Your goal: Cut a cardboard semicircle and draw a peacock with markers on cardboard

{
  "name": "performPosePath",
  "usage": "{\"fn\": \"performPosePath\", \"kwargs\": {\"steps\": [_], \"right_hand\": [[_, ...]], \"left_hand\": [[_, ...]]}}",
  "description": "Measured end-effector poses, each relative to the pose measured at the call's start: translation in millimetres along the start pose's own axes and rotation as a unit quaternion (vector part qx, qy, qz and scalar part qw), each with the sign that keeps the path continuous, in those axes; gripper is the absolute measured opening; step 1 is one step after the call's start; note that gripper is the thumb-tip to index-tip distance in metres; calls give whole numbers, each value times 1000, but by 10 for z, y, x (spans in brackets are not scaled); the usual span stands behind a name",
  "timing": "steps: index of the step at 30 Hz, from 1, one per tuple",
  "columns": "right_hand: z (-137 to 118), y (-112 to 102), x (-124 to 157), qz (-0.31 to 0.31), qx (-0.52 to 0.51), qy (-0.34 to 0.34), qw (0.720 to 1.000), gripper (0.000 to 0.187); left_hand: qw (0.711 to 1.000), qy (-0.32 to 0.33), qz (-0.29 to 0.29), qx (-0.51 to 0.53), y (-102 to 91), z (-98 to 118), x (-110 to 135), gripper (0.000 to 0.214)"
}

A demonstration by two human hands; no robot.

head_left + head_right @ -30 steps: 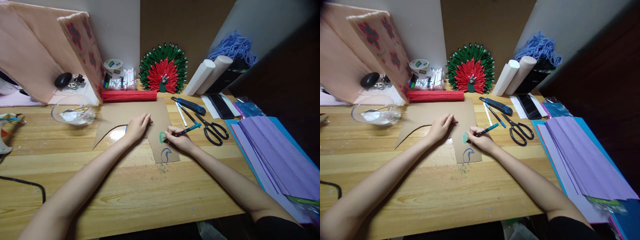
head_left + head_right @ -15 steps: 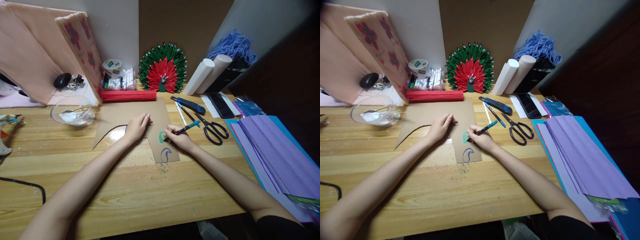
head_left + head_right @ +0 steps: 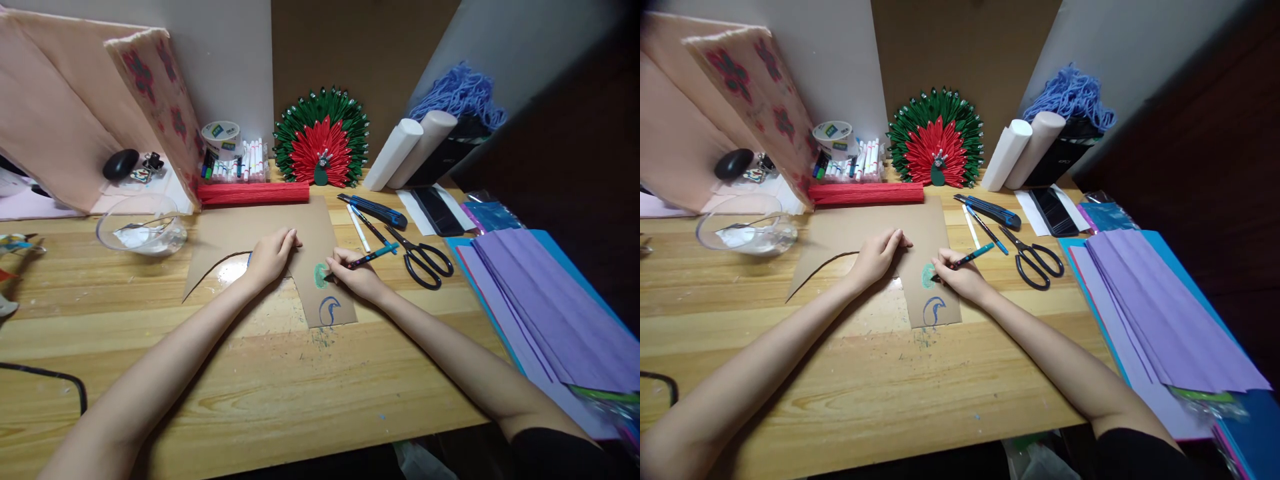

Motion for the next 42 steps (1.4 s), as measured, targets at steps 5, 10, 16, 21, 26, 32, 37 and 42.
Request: {"fn": "performPosePath", "kwargs": {"steps": [5,10,16,21,26,32,37,42], "right_hand": [[7,-1,3,-10,10,0,1000,37],[10,-10,7,-2,18,-7,1000,36],[13,-7,11,-7,21,-9,1000,36],[12,-12,15,-2,32,-13,999,36],[20,-6,22,-10,33,-9,999,34],[29,1,25,-16,33,-3,999,34],[33,3,27,-18,32,-7,999,35],[30,15,28,-37,17,-6,999,35]], "left_hand": [[1000,1,-2,2,-1,-1,-1,42],[1000,-4,-2,0,-6,7,1,42],[1000,-7,-6,-4,-5,12,4,42],[1000,-10,-6,-7,3,7,3,42],[1000,-8,-1,-6,7,-9,1,41],[1000,-4,-4,1,9,-13,-1,41],[1000,-4,-6,-4,6,-8,-3,42],[1000,-11,-10,-7,6,-7,-5,42]]}}
Point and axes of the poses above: each hand's wrist, its own x-axis away from the middle knuckle, its own y-axis out of the palm, z = x × y, the point moved 3 cm from there along -x, towards the middle knuckle, and after that the axes turned 3 degrees about -x, right-handed, at the moved point
